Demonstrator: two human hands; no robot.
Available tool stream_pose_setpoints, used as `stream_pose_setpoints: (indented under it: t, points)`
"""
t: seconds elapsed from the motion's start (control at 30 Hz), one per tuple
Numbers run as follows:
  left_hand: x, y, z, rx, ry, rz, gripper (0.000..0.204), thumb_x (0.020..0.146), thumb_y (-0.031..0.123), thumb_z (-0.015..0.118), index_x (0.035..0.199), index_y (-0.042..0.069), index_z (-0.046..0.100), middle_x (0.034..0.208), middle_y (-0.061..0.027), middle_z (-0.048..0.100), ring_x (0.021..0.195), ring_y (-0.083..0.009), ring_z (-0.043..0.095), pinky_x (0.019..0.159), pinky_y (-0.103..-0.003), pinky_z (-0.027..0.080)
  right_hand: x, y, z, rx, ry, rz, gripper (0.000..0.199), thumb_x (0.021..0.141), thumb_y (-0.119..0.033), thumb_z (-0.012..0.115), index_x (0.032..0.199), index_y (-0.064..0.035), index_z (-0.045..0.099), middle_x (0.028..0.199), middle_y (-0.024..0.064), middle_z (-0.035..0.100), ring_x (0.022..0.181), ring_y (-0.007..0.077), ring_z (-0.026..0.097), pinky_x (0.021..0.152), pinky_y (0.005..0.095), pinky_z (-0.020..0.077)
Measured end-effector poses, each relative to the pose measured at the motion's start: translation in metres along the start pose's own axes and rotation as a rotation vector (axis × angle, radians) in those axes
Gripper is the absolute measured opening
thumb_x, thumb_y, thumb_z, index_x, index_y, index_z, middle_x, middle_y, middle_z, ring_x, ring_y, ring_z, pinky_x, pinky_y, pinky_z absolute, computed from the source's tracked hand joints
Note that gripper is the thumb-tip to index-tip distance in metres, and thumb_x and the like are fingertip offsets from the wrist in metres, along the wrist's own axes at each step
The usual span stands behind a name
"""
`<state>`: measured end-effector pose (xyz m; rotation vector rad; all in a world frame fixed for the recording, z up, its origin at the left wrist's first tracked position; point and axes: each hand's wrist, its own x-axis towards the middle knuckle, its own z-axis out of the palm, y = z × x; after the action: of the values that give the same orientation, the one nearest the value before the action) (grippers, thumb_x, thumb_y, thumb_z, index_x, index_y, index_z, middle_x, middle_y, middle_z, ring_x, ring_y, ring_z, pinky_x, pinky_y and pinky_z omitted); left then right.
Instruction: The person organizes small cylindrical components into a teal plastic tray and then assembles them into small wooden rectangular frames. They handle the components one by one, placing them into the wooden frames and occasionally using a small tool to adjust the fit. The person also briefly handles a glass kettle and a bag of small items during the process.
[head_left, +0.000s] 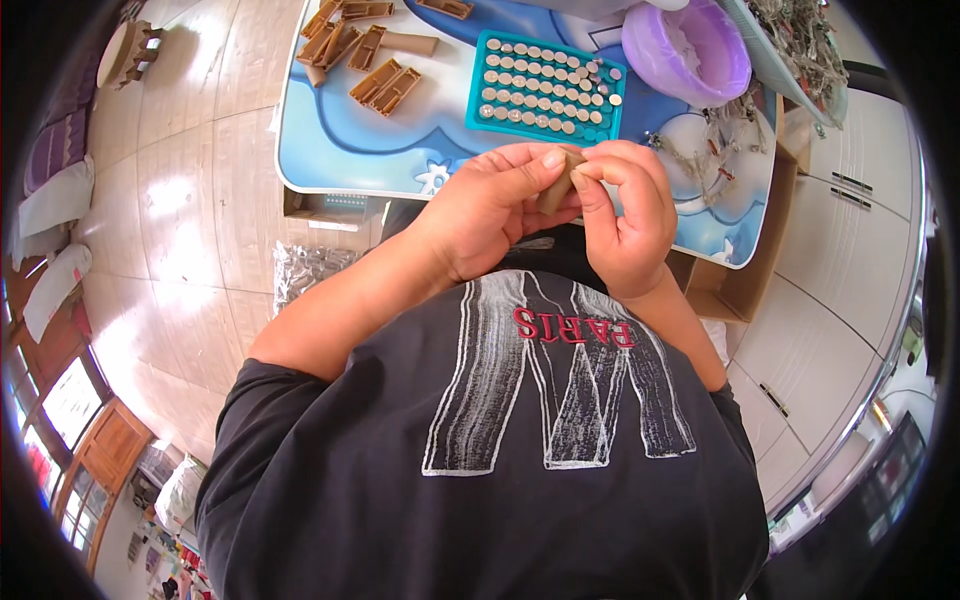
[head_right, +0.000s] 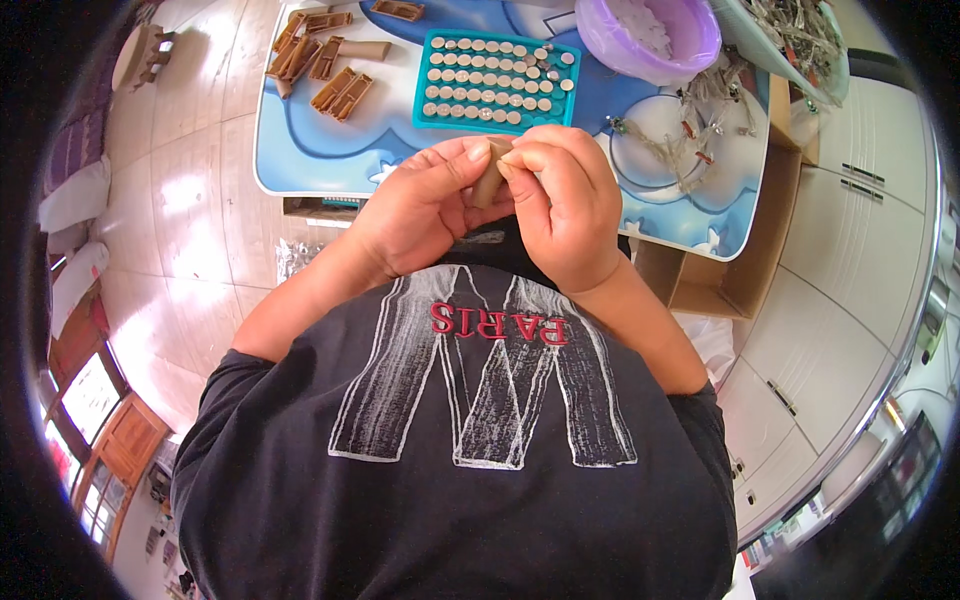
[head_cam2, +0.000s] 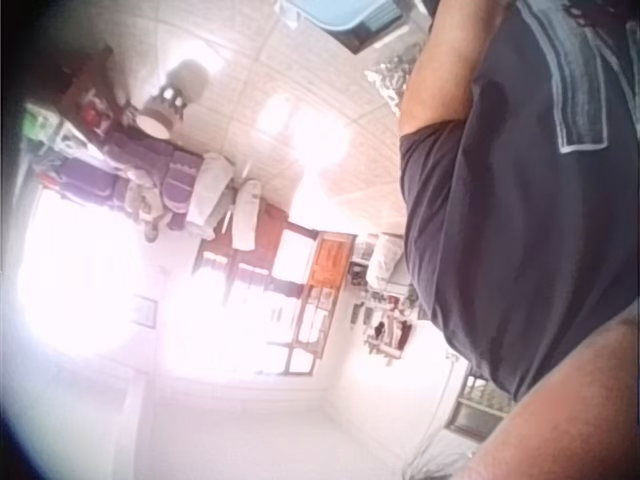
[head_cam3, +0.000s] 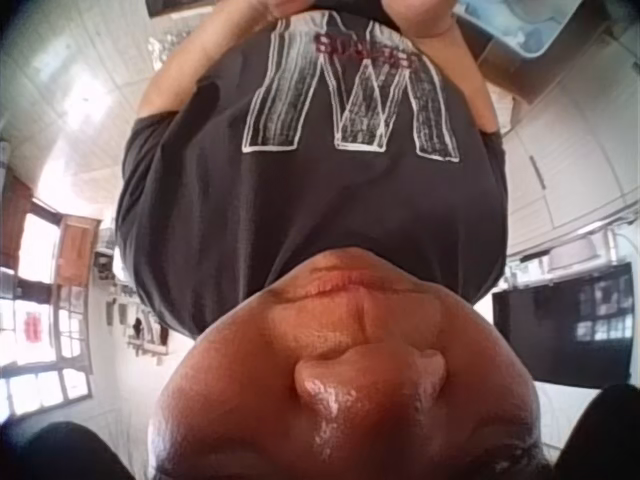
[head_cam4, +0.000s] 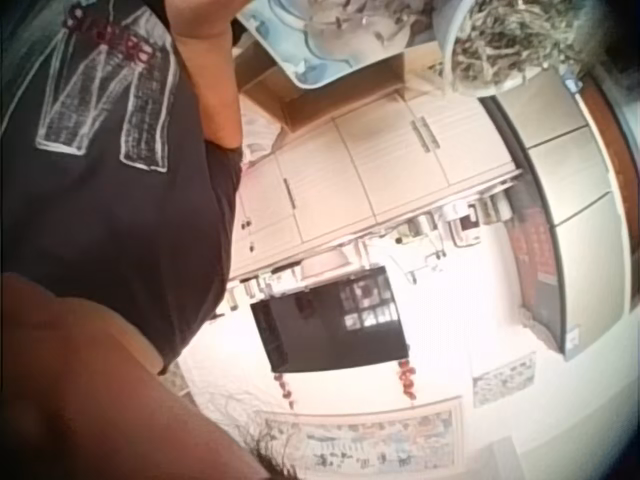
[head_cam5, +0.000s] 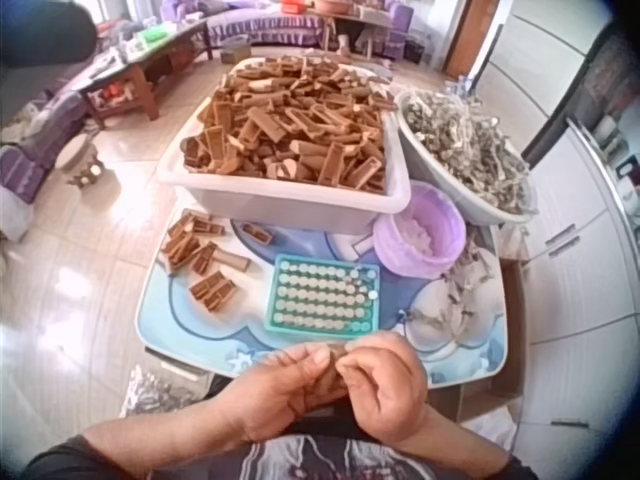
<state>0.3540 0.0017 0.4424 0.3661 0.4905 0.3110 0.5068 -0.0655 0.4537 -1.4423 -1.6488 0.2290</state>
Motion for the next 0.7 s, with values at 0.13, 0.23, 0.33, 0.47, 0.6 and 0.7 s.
stream_pose_setpoints:
  t: [0.13, 0.23, 0.33, 0.47, 0.6, 0.7]
  points:
    - [-0.006, 0.009, 0.012, 0.075, 0.122, -0.054, 0.032, 0.096, 0.027, 0.049, 0.117, 0.003, 0.054, 0.098, -0.0024, 0.061, 0.093, -0.0105, 0.059, 0.09, -0.03, 0.049, 0.002, -0.007, -0.005, 0.356, -0.02, 0.269, 0.02, 0.081, -0.005, 0.066, 0.099, 0.0001, 0.059, 0.095, 0.0098, 0.061, 0.088, 0.0193, 0.058, 0.078, 0.0284, 0.0458]
    - [-0.006, 0.01, 0.012, 0.235, 0.1, -0.025, 0.03, 0.095, 0.026, 0.051, 0.113, 0.002, 0.055, 0.1, -0.0045, 0.063, 0.091, -0.0123, 0.061, 0.085, -0.029, 0.05, -0.003, -0.012, -0.009, 0.724, -0.055, 0.533, 0.025, 0.082, -0.006, 0.066, 0.105, 0.0007, 0.059, 0.101, 0.0084, 0.061, 0.091, 0.015, 0.056, 0.081, 0.0272, 0.0445]
    - [-0.014, 0.021, 0.01, 0.804, 0.219, 0.25, 0.026, 0.091, 0.024, 0.059, 0.102, 0.001, 0.058, 0.094, -0.0051, 0.063, 0.084, -0.0139, 0.062, 0.076, -0.027, 0.049, -0.008, -0.013, -0.025, 0.991, 0.018, 0.673, 0.033, 0.083, -0.012, 0.067, 0.111, 0.0022, 0.057, 0.104, 0.0098, 0.061, 0.09, 0.0139, 0.055, 0.081, 0.0277, 0.0444]
    - [-0.016, 0.064, -0.019, 1.936, 0.693, 0.961, 0.021, 0.078, 0.02, 0.07, 0.09, 0.005, 0.062, 0.086, -0.0078, 0.061, 0.081, -0.0246, 0.059, 0.071, -0.034, 0.047, -0.028, 0.024, -0.109, 0.942, 0.264, 0.496, 0.037, 0.086, -0.023, 0.064, 0.108, 0.0062, 0.055, 0.099, 0.015, 0.059, 0.09, 0.0197, 0.055, 0.078, 0.0306, 0.0454]
    - [-0.022, 0.076, -0.047, 2.157, 0.847, 0.751, 0.016, 0.076, 0.02, 0.069, 0.086, 0.009, 0.063, 0.088, -0.0059, 0.06, 0.087, -0.0278, 0.056, 0.074, -0.039, 0.045, -0.063, 0.043, -0.202, 0.415, 0.72, 0.577, 0.032, 0.088, -0.023, 0.062, 0.105, 0.0039, 0.057, 0.089, 0.0096, 0.059, 0.075, 0.015, 0.055, 0.07, 0.0256, 0.0461]
    - [-0.024, 0.079, -0.05, 2.166, 0.808, 0.756, 0.014, 0.076, 0.02, 0.068, 0.086, 0.01, 0.064, 0.087, -0.0051, 0.06, 0.087, -0.0285, 0.056, 0.074, -0.039, 0.045, -0.118, 0.095, -0.239, -0.081, 0.786, 0.854, 0.025, 0.085, -0.02, 0.066, 0.102, -0.0008, 0.061, 0.086, 0.0053, 0.061, 0.069, 0.0116, 0.055, 0.063, 0.0223, 0.0452]
